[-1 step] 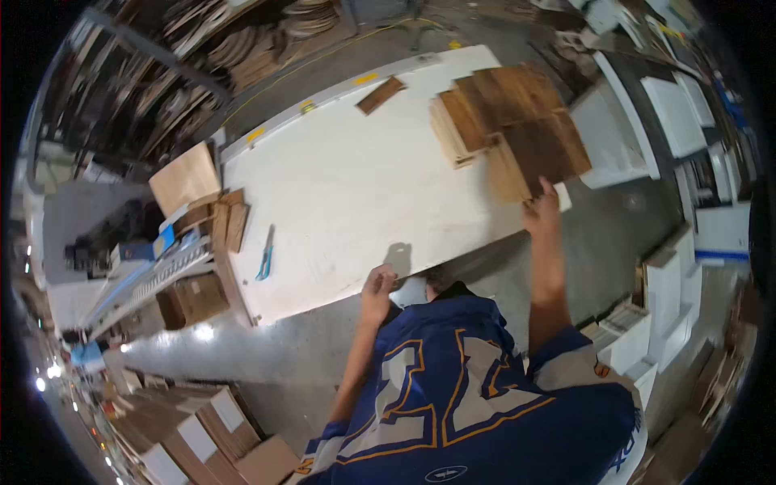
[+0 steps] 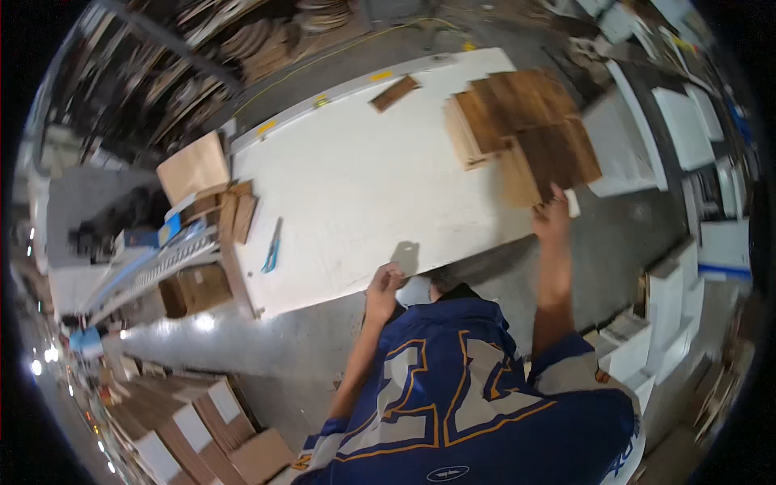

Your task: The person picks up individual small wooden blocks from a workstation, places them together to form stacks, and then moves the completed stacks onto a larger pile of wooden pieces.

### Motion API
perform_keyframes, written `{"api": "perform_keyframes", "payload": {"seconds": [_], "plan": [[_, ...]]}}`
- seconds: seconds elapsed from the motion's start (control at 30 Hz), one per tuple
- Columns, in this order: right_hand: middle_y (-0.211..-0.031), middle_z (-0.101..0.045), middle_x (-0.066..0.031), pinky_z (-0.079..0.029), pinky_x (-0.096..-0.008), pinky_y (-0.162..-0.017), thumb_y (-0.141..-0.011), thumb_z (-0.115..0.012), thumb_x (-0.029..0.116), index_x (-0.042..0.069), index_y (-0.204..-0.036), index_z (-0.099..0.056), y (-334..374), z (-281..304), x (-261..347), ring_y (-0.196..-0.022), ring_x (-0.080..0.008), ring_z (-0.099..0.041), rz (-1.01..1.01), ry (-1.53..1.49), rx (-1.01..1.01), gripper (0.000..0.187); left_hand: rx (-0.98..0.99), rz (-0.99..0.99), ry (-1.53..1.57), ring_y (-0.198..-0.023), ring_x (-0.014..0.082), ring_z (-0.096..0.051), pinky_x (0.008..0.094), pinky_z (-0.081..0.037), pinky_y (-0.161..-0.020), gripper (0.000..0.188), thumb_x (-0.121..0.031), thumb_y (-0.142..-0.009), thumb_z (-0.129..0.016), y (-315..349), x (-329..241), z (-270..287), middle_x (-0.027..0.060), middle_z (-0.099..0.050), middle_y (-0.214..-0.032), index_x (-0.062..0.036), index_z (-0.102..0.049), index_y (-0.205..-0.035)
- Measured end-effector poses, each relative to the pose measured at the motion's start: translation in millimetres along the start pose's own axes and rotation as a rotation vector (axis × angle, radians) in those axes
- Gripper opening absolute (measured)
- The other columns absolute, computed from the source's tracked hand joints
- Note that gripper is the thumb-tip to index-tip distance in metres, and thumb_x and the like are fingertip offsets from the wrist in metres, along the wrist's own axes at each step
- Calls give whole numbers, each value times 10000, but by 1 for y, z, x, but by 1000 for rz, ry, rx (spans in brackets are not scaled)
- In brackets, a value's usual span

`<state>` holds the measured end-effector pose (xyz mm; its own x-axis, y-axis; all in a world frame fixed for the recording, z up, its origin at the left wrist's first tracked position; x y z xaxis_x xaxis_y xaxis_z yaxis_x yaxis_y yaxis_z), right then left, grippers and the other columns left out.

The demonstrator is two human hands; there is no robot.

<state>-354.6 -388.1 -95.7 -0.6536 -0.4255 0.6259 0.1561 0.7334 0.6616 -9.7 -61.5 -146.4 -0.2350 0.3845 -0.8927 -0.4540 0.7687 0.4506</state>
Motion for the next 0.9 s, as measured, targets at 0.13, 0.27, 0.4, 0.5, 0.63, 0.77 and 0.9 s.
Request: {"api": "perform_keyframes", "payload": {"seconds": [0.13, 0.27, 0.4, 0.5, 0.63, 0.77, 0.9], "plan": [[-1348, -608, -124, -524, -396, -962, -1023, -685, 281, -2, -1376, -571, -59, 32, 16, -1149, -286, -592, 118, 8, 270, 466, -5, -77, -208, -897, 154, -677, 309, -552, -827, 268, -163, -1033, -684, -3, -2, 11, 88, -718, -989, -12, -652, -1253], [-1261, -626, -111, -538, -364, -813, -1052, -644, 358, 29, -1379, -576, -28, 25, 16, -1038, -250, -600, -49, -37, -15, 469, 64, -57, -259, -809, 97, -575, 290, -504, -720, 287, -142, -1057, -656, 3, -22, 28, 37, -646, -931, -8, -622, -1309], [-1154, -636, -80, -554, -418, -819, -1102, -484, 418, 96, -1374, -587, -51, 57, 43, -860, -263, -588, -14, -184, 1179, 435, 105, -178, -441, -812, 227, -681, 368, -554, -770, 371, -241, -1046, -668, -16, -40, 45, 139, -725, -964, -6, -628, -1330], [-1361, -612, -90, -548, -442, -986, -1102, -430, 459, 116, -1474, -516, -9, 42, -74, -1184, -281, -604, 96, 230, -58, 514, -25, -143, -487, -909, 336, -733, 433, -577, -833, 397, -282, -1022, -676, -5, -54, 117, 188, -750, -1027, -22, -643, -1320], [-1424, -566, -104, -486, -434, -1087, -1078, -545, 369, 100, -1488, -512, 44, 11, -181, -1304, -271, -537, 89, 382, 244, 491, -43, -177, -523, -1050, 391, -709, 465, -560, -922, 397, -297, -989, -693, -20, -57, 174, 223, -733, -1144, -39, -668, -1290], [-1425, -566, -107, -458, -412, -1125, -1051, -641, 283, 87, -1426, -577, 65, 16, -274, -1310, -262, -546, 92, 593, 284, 428, -159, -306, -660, -1184, 443, -631, 501, -504, -1038, 454, -294, -961, -715, -51, -78, 241, 240, -688, -1267, -17, -654, -1316], [-1428, -574, -93, -459, -402, -1127, -1068, -623, 300, 58, -1385, -606, 160, -64, -331, -1333, -278, -554, -45, 633, 377, 399, -337, -461, -818, -1251, 458, -577, 527, -473, -1075, 678, -412, -926, -754, -99, -111, 340, 275, -614, -1377, -6, -565, -1435]]}}
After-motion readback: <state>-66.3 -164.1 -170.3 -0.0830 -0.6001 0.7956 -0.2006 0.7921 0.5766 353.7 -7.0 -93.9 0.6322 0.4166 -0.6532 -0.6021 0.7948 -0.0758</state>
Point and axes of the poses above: each hand's wrist, its own y-axis away from the middle knuckle, its own z-axis out of the back of the hand, x = y × z, the point moved 10 cm from there along -y, towards the middle knuckle
